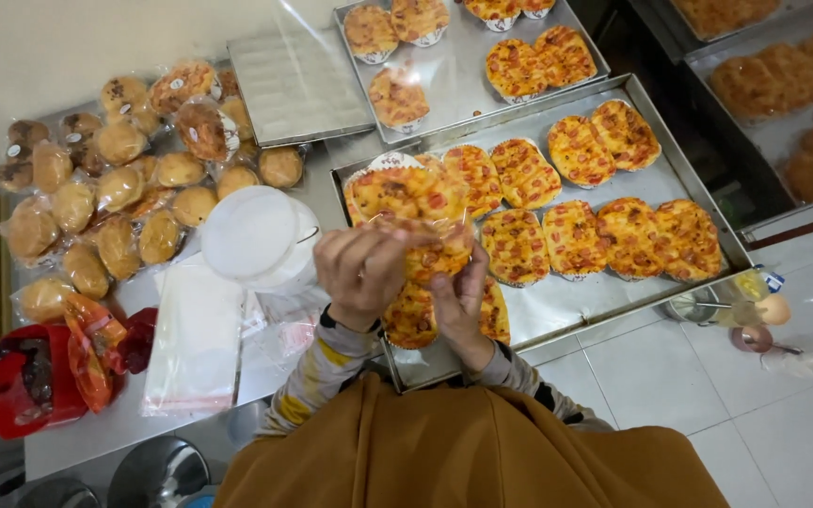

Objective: Packaging small individual pizzas into plastic bags for sale in a bakery environment.

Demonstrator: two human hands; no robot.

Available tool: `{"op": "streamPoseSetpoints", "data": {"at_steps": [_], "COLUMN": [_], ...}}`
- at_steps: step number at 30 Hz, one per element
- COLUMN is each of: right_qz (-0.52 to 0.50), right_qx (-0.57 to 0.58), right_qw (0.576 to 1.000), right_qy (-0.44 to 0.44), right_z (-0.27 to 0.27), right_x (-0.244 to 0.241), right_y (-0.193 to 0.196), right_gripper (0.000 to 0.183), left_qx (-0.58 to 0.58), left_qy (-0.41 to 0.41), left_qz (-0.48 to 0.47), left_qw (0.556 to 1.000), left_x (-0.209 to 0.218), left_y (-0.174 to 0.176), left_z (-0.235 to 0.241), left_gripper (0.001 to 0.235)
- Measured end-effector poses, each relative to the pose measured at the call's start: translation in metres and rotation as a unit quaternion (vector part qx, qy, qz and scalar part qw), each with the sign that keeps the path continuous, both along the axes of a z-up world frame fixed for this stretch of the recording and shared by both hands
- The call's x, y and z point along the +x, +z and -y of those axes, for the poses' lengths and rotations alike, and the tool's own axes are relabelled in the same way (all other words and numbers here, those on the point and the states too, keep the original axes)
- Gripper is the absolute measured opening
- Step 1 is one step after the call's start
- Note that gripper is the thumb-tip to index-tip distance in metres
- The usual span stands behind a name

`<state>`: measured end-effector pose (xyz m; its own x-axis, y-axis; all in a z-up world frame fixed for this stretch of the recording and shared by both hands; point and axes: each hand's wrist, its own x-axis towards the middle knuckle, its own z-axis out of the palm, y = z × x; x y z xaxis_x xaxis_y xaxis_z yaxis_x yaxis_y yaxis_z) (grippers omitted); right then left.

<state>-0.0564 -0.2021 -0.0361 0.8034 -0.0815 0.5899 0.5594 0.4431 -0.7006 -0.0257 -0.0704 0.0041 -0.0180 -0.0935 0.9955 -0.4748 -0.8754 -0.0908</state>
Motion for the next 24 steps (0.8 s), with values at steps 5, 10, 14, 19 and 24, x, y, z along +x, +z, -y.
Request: {"op": "streamPoseSetpoints", "data": {"at_steps": [5,10,14,19,24], "right_qz": [-0.075,-0.127,-0.164,-0.258,-0.333], "right_qx": [0.052,0.094,0.087,0.096,0.103], "right_qw": [0.994,0.985,0.979,0.956,0.907], "right_qy": [0.051,0.076,0.088,0.103,0.235], "right_z": [0.005,0.005,0.008,0.038,0.078], "right_x": [-0.001,-0.002,0.003,0.043,0.105], "right_y": [-0.024,-0.002,-0.014,-0.014,-0.024], "right_gripper": [0.063,0.061,0.059,0.053,0.031], "left_qx": [-0.022,0.024,0.033,-0.236,-0.463], "left_qy": [-0.009,-0.045,-0.072,-0.265,-0.206], "left_qz": [-0.057,-0.110,-0.130,-0.292,-0.212], "left_qw": [0.998,0.993,0.988,0.888,0.836], "left_x": [-0.013,-0.027,-0.032,-0.075,-0.073], "left_y": [0.032,0.024,0.004,-0.049,0.051], "left_z": [-0.007,-0.008,-0.009,-0.055,-0.151], "left_gripper": [0.014,0.017,0.019,0.037,0.039]}}
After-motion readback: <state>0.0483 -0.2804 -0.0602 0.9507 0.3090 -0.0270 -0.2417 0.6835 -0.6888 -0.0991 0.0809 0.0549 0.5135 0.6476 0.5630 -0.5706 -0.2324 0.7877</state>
